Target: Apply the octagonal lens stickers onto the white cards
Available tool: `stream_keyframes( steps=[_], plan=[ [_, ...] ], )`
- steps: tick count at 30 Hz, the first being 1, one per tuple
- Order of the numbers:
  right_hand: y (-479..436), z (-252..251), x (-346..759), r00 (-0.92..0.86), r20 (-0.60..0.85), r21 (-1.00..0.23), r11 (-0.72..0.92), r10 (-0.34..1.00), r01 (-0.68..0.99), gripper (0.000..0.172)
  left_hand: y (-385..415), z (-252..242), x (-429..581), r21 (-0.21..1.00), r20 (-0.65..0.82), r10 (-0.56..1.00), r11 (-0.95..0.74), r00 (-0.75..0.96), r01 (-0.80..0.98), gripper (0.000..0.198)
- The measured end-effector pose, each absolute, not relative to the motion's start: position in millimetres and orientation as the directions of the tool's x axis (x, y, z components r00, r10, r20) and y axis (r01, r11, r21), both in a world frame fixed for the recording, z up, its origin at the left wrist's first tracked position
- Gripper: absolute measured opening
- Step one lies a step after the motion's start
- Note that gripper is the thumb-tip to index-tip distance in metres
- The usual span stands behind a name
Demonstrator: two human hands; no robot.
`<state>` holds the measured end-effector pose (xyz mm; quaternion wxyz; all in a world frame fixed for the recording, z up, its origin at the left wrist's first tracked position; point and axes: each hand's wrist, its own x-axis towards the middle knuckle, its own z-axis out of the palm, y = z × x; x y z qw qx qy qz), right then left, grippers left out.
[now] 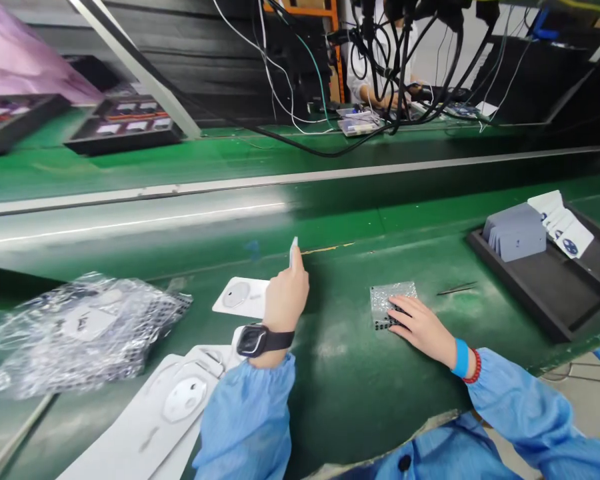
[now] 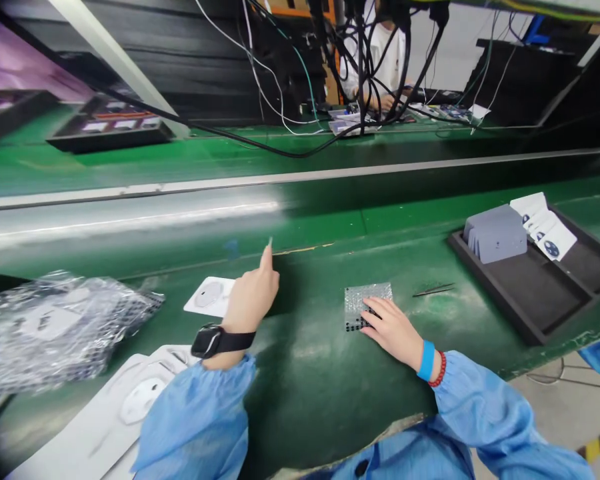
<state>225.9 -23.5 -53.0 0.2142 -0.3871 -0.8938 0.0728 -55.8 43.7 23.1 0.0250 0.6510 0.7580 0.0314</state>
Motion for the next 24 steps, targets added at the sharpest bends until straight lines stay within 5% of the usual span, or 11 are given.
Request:
stream_keyframes(
  steps=[6,7,9,11,12,14,17,20,24],
  plan=[
    [-21.5,-50.7,227.1,-0.592,0.356,-0.348,0.691,0.723,0.634,0.022,30.8,33.5,-65.0,0.128,0.101,0.975,0.182,-0.196,0.975,0.053],
    [-21.4,-50.3,227.1,-0.587,0.361,-0.357,0.689,0.724,0.631,0.022,28.2,33.3,-66.4,0.209,0.146,0.959,0.212,-0.245,0.955,0.052],
    [-21.4,-49.7,226.8,-0.577,0.370,-0.373,0.685,0.728,0.625,0.021,22.0,32.6,-69.4,0.596,0.175,0.895,0.235,-0.410,0.768,0.048],
    [-21.3,-49.0,226.4,-0.569,0.376,-0.388,0.682,0.731,0.620,0.020,14.0,32.2,-69.6,0.921,0.048,0.850,0.166,-0.525,0.353,0.046],
    [-21.2,-48.6,226.2,-0.566,0.378,-0.394,0.680,0.733,0.618,0.020,9.1,32.4,-67.7,0.982,-0.061,0.852,0.143,-0.520,0.120,0.046],
    [-20.9,-47.8,225.6,-0.560,0.381,-0.404,0.677,0.736,0.615,0.019,-1.9,33.9,-59.2,0.950,-0.278,0.867,0.182,-0.414,-0.255,0.047],
    [-21.0,-46.7,225.1,-0.556,0.383,-0.415,0.675,0.738,0.610,0.019,-20.9,38.2,-40.4,0.684,-0.482,0.868,0.289,-0.118,-0.670,0.048],
    [-23.1,-43.8,227.1,-0.557,0.385,-0.416,0.677,0.736,0.607,0.021,-39.6,38.7,-27.3,0.536,-0.513,0.851,0.417,0.109,-0.734,0.058],
    [-29.2,-32.5,233.6,-0.507,0.411,-0.438,0.652,0.758,0.619,0.026,-55.5,21.9,-22.2,0.540,-0.658,0.719,0.658,0.224,-0.525,0.059]
  ],
)
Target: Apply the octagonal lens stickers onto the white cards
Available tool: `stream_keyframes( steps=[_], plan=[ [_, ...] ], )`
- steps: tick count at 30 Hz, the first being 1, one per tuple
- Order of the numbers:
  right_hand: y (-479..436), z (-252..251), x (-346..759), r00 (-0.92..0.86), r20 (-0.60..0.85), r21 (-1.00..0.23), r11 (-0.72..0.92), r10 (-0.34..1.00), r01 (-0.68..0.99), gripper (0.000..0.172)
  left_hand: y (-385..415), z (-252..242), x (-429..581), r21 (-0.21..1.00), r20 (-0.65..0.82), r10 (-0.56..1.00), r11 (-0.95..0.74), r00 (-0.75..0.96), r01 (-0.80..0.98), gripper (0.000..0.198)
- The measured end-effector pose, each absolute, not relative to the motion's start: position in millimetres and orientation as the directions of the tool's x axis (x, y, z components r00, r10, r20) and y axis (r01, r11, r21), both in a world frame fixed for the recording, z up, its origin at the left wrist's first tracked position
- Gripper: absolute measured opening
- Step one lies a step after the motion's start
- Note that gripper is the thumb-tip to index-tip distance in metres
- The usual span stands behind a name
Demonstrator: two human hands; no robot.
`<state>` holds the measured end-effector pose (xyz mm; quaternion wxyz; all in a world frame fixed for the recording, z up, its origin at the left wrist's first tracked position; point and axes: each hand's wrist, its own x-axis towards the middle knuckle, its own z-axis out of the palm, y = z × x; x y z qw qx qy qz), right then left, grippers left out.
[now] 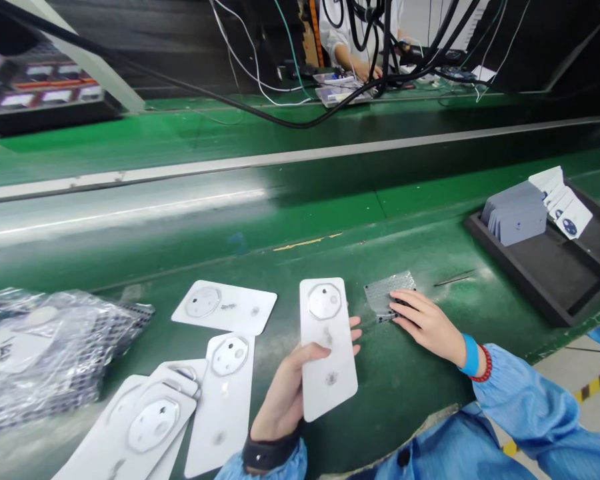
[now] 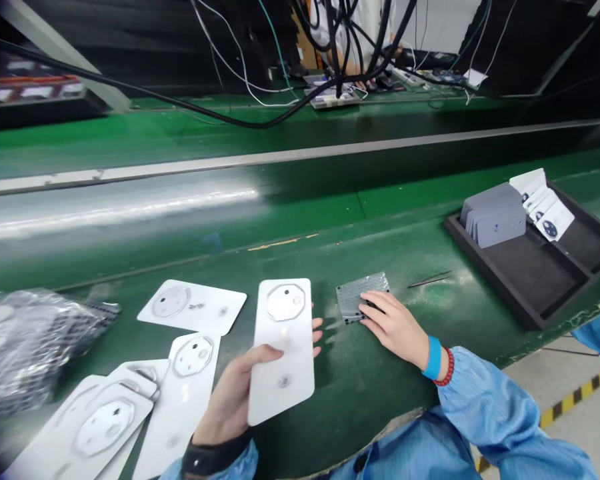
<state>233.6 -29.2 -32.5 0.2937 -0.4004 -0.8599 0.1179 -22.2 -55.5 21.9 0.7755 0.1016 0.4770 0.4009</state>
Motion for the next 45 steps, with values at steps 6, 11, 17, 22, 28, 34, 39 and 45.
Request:
stream_keyframes(
  steps=[6,11,17,22,28,34,39,45],
  plan=[
    [-35.0,-13.8,225.8,-0.423,0.483,-0.442,0.631,0.767,0.638,0.037,-58.8,-5.8,-0.8,0.927,-0.351,0.895,0.373,-0.274,0.030,0.083],
    [-33.7,-9.8,208.8,-0.448,0.469,-0.479,0.646,0.761,0.595,0.037,-62.4,-1.9,13.7,0.944,-0.251,0.959,0.272,-0.128,0.188,0.025],
    [-33.1,-5.8,205.5,-0.528,0.365,-0.501,0.639,0.767,0.583,0.036,-62.0,-8.8,21.4,0.935,-0.328,0.939,0.338,-0.102,0.109,0.026],
    [-33.1,-10.4,200.3,-0.470,0.405,-0.646,0.610,0.784,0.459,0.024,-58.5,-15.8,27.7,0.926,-0.364,0.927,0.371,-0.088,0.074,0.026],
    [-31.2,-20.1,196.2,-0.439,0.411,-0.689,0.588,0.799,0.424,0.021,-57.3,-21.6,31.3,0.910,-0.411,0.907,0.414,-0.089,0.012,0.024],
    [-32.8,-16.0,195.7,-0.469,0.417,-0.632,0.620,0.778,0.465,0.018,-62.3,-22.3,34.7,0.901,-0.433,0.896,0.430,-0.099,-0.058,0.023],
    [-32.5,-14.9,195.5,-0.497,0.408,-0.589,0.637,0.766,0.497,0.015,-64.8,-20.8,35.9,0.904,-0.428,0.894,0.423,-0.130,-0.065,0.021],
    [-37.6,-20.1,191.4,-0.601,0.440,-0.348,0.743,0.668,0.572,0.015,-64.5,-25.9,39.2,0.906,-0.422,0.897,0.417,-0.131,-0.067,0.022]
  ],
)
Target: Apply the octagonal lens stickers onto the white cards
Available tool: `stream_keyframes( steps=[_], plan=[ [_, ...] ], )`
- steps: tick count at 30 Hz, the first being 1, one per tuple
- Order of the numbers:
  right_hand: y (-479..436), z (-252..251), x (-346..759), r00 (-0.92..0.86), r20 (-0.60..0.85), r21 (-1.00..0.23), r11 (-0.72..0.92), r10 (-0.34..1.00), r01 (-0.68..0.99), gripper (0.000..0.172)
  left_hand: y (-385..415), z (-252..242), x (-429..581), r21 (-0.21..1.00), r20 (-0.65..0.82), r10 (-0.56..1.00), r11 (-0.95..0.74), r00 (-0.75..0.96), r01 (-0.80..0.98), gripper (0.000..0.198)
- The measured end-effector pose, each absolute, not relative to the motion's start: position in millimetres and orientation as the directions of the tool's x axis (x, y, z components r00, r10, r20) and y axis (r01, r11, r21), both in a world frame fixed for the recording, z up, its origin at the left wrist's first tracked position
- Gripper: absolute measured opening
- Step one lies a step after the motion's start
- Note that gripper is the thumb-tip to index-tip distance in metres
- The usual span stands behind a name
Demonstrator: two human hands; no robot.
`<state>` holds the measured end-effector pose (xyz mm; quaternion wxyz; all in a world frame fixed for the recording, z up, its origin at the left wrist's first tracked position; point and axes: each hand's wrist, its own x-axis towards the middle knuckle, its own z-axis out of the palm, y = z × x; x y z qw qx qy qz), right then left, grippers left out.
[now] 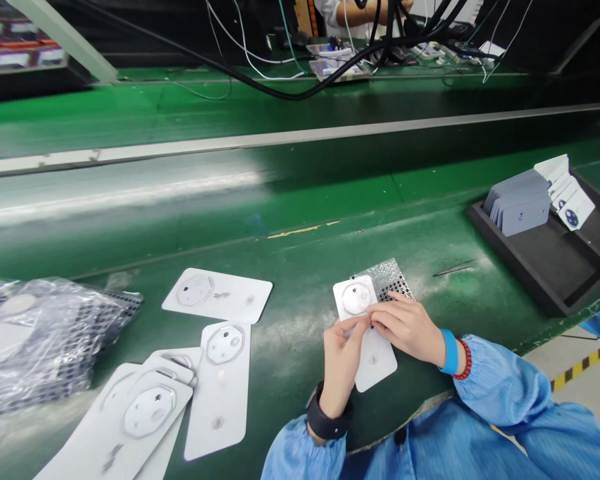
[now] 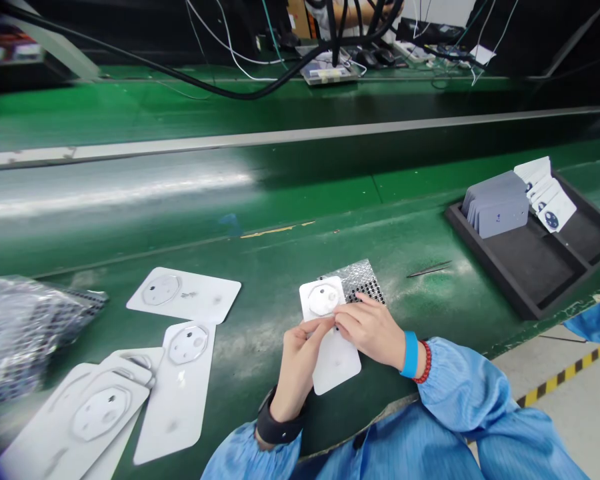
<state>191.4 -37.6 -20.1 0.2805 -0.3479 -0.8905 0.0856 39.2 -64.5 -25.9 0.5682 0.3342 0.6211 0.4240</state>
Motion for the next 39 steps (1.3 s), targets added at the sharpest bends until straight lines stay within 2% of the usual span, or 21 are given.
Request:
stream_keyframes(
  steps=[2,6,9,10,11,14,16,19,26,29,33,36,39],
  plan=[
    [-37.9,-22.7,190.9,-0.608,0.434,-0.337,0.746,0.665,0.575,0.016,-63.4,-25.9,38.6,0.907,-0.420,0.899,0.414,-0.123,-0.072,0.022],
    [-31.3,-28.6,199.9,-0.511,0.356,-0.599,0.611,0.782,0.517,0.014,-68.3,-17.5,20.4,0.919,-0.393,0.898,0.387,-0.200,-0.071,0.029],
    [-25.6,-24.1,208.0,-0.423,0.322,-0.701,0.513,0.847,0.495,0.013,-80.9,-2.3,-0.3,0.923,-0.383,0.871,0.370,-0.308,-0.104,0.074],
    [-25.2,-18.8,208.4,-0.397,0.324,-0.718,0.497,0.858,0.487,0.013,-85.4,3.8,-4.6,0.919,-0.395,0.863,0.375,-0.317,-0.123,0.081],
    [-26.0,-11.6,207.1,-0.371,0.326,-0.739,0.479,0.869,0.473,0.012,-89.1,10.1,-6.6,0.913,-0.409,0.859,0.384,-0.309,-0.140,0.080],
    [-34.0,17.2,193.5,-0.347,0.362,-0.774,0.487,0.865,0.404,0.010,-94.8,27.6,-0.2,0.910,-0.415,0.871,0.395,-0.262,-0.127,0.047],
    [-40.7,33.9,180.5,-0.384,0.433,-0.743,0.564,0.815,0.360,0.011,-95.0,37.1,9.8,0.927,-0.375,0.892,0.365,-0.253,-0.088,0.036],
    [-46.8,44.5,167.5,-0.416,0.526,-0.657,0.665,0.742,0.356,0.014,-94.7,46.9,22.2,0.955,-0.293,0.918,0.297,-0.266,-0.027,0.029],
    [-48.9,40.5,172.5,-0.443,0.600,-0.544,0.746,0.666,0.385,0.019,-97.5,51.9,29.1,0.970,-0.239,0.937,0.244,-0.255,-0.011,0.028],
    [-51.6,42.6,173.9,-0.486,0.637,-0.398,0.795,0.598,0.457,0.024,-97.7,52.4,29.2,0.972,-0.227,0.939,0.233,-0.260,-0.007,0.027],
    [-60.3,42.3,172.0,-0.585,0.605,-0.218,0.819,0.541,0.531,0.032,-96.1,51.0,28.2,0.978,-0.191,0.934,0.207,-0.302,0.021,0.019],
    [-65.3,39.2,170.7,-0.580,0.583,-0.178,0.785,0.570,0.593,0.032,-94.0,50.0,26.7,0.975,-0.210,0.923,0.221,-0.322,-0.003,0.020],
    [-64.7,38.2,172.1,-0.539,0.600,-0.239,0.775,0.591,0.585,0.033,-92.7,50.8,25.7,0.972,-0.227,0.920,0.236,-0.320,-0.013,0.025]
  ],
)
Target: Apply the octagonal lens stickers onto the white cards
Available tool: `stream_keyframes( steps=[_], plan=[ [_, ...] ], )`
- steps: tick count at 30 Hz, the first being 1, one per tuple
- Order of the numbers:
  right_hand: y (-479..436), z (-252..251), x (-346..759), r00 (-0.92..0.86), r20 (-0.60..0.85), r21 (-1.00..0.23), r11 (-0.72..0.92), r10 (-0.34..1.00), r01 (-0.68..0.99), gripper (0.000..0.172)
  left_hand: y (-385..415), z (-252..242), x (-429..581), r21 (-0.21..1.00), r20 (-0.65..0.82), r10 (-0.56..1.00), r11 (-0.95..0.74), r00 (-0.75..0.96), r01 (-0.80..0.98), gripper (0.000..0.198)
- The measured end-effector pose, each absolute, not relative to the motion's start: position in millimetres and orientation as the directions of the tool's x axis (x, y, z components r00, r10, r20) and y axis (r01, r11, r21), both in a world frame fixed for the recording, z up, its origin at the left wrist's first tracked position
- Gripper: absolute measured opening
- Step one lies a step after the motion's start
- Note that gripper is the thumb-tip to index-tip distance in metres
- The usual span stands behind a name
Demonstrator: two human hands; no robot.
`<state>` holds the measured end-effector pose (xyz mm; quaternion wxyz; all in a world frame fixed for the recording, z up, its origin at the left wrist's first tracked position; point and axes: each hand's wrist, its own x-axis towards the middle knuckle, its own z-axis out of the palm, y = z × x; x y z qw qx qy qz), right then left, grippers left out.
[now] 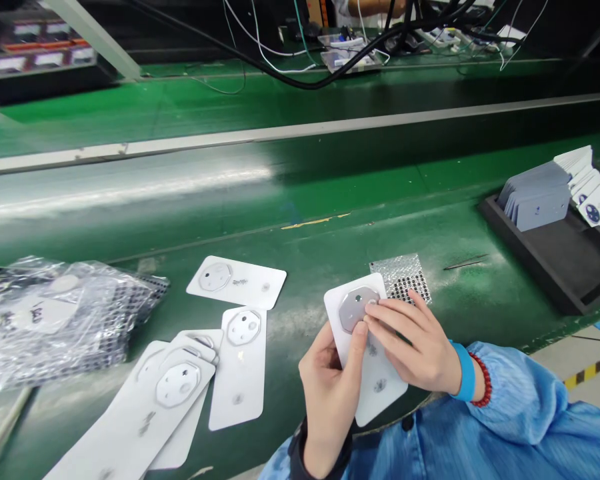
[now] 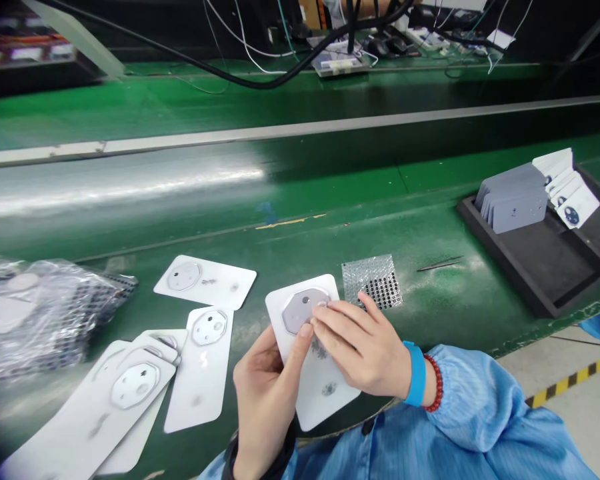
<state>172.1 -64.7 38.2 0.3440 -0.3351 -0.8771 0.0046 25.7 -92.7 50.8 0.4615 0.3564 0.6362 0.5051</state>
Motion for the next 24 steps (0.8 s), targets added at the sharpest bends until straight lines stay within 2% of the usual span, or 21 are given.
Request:
stream_keyframes(
  steps=[4,7,9,12,14,16,20,24],
  plan=[
    [-60.9,39.1,175.3,-0.486,0.617,-0.441,0.783,0.619,0.438,0.039,-94.0,51.3,27.3,0.980,-0.166,0.923,0.193,-0.348,0.045,0.022],
    [-61.1,36.9,173.8,-0.331,0.600,-0.604,0.684,0.728,0.410,0.045,-94.5,49.8,29.8,0.983,-0.063,0.909,0.128,-0.411,0.134,0.017],
    [-62.1,33.5,170.8,-0.196,0.493,-0.761,0.529,0.848,0.374,0.047,-93.4,49.1,30.7,0.978,-0.018,0.893,0.109,-0.449,0.177,0.015],
    [-63.0,27.3,166.2,-0.174,0.242,-0.961,0.260,0.955,0.091,0.051,-90.7,50.3,29.7,0.976,-0.057,0.903,0.140,-0.427,0.167,0.018],
    [-63.1,24.8,164.6,-0.214,0.147,-0.988,0.130,0.966,-0.089,0.051,-89.6,51.9,28.1,0.976,-0.126,0.919,0.182,-0.373,0.120,0.019],
    [-63.3,24.8,164.6,-0.216,0.112,-0.985,0.080,0.970,-0.152,0.049,-89.8,52.9,26.4,0.972,-0.183,0.923,0.221,-0.338,0.077,0.021],
    [-65.3,29.8,165.7,-0.181,0.147,-0.983,0.123,0.972,-0.139,0.050,-92.6,51.6,24.3,0.964,-0.217,0.913,0.255,-0.345,0.070,0.023],
    [-69.6,34.7,162.0,-0.172,0.183,-0.979,0.164,0.968,-0.120,0.055,-95.7,49.1,26.7,0.965,-0.114,0.909,0.197,-0.400,0.172,0.020]
  ],
)
